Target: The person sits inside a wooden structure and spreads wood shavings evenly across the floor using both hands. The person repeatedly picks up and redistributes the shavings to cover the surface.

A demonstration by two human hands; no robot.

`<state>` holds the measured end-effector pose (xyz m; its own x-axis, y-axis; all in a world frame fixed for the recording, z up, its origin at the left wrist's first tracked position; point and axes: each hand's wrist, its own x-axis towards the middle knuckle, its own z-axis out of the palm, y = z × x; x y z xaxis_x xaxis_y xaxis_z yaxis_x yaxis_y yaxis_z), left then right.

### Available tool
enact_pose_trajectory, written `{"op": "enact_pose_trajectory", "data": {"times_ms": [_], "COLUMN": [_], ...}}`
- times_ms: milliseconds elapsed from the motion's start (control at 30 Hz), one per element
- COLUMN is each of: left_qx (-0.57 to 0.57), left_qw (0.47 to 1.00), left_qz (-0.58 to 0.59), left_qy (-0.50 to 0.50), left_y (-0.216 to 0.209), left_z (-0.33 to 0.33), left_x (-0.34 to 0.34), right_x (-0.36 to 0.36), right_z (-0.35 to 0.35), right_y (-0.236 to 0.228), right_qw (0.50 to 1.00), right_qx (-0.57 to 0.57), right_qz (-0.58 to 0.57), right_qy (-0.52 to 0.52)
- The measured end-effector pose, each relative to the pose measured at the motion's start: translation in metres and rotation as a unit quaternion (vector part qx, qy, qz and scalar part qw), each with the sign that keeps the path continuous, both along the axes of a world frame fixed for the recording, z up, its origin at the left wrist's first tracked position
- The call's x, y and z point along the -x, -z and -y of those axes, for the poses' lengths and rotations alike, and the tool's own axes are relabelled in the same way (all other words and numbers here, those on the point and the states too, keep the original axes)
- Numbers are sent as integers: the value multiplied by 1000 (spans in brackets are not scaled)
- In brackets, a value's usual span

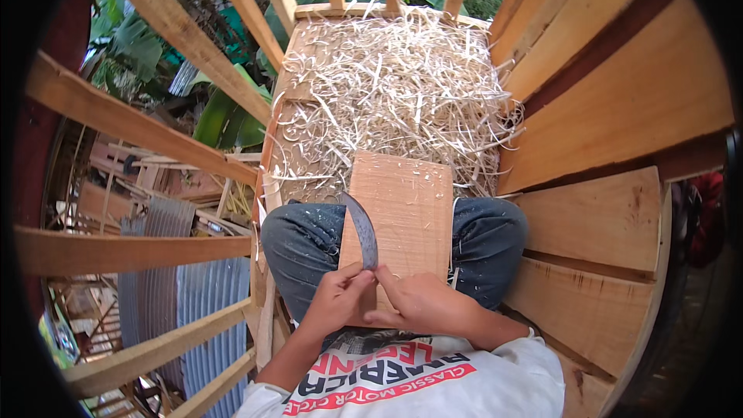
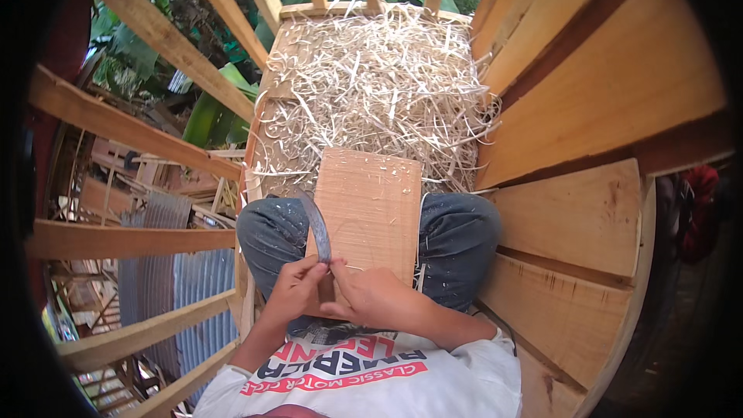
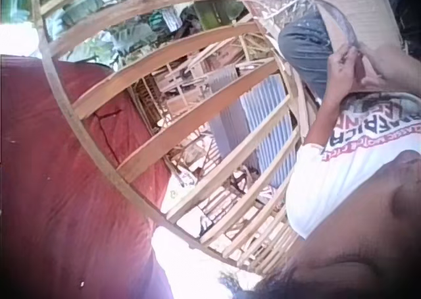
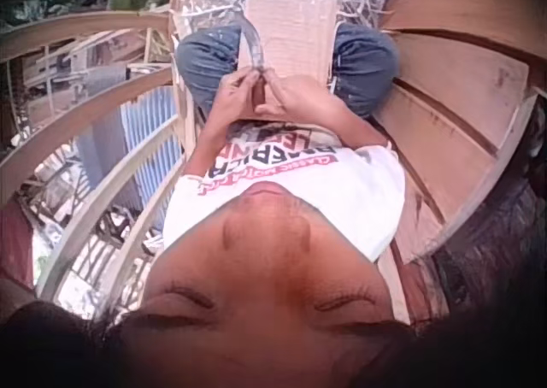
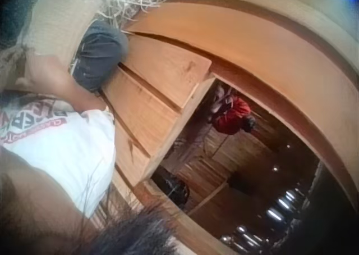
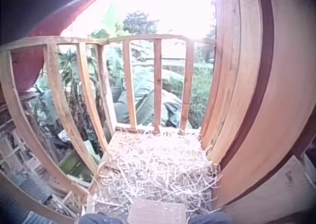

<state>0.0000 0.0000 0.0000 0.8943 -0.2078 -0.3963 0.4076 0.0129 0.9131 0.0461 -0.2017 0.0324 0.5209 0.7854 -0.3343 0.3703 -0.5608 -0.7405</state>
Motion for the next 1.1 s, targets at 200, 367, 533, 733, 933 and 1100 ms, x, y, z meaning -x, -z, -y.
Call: {"op": "enact_pose_trajectory", "data": {"times_ms": [200, 367, 533, 733, 933, 1100], "left_qx": [106, 127, 19, -192, -329, -414], "left_qw": [982, 946, 966, 936, 905, 896], "left_qz": [-107, -209, -126, 2, -44, 9], "left_qy": [-115, -214, -224, -295, -267, -162], "left_y": [-16, -12, -23, 15, 86, 153], "left_z": [17, -6, -32, -106, -139, -146], "left_x": [31, 74, 85, 53, 50, 101], "right_x": [7, -2, 13, 17, 22, 35], "right_z": [8, 23, 16, 21, 0, -10], "right_y": [-16, -34, -37, -48, -87, -92], "right_qw": [952, 823, 785, 772, 734, 758], "right_qx": [-151, -414, -526, -599, -671, -647], "right_qz": [-162, -295, -206, -199, -102, -46], "right_qy": [-213, -254, -253, -78, 25, 63]}}
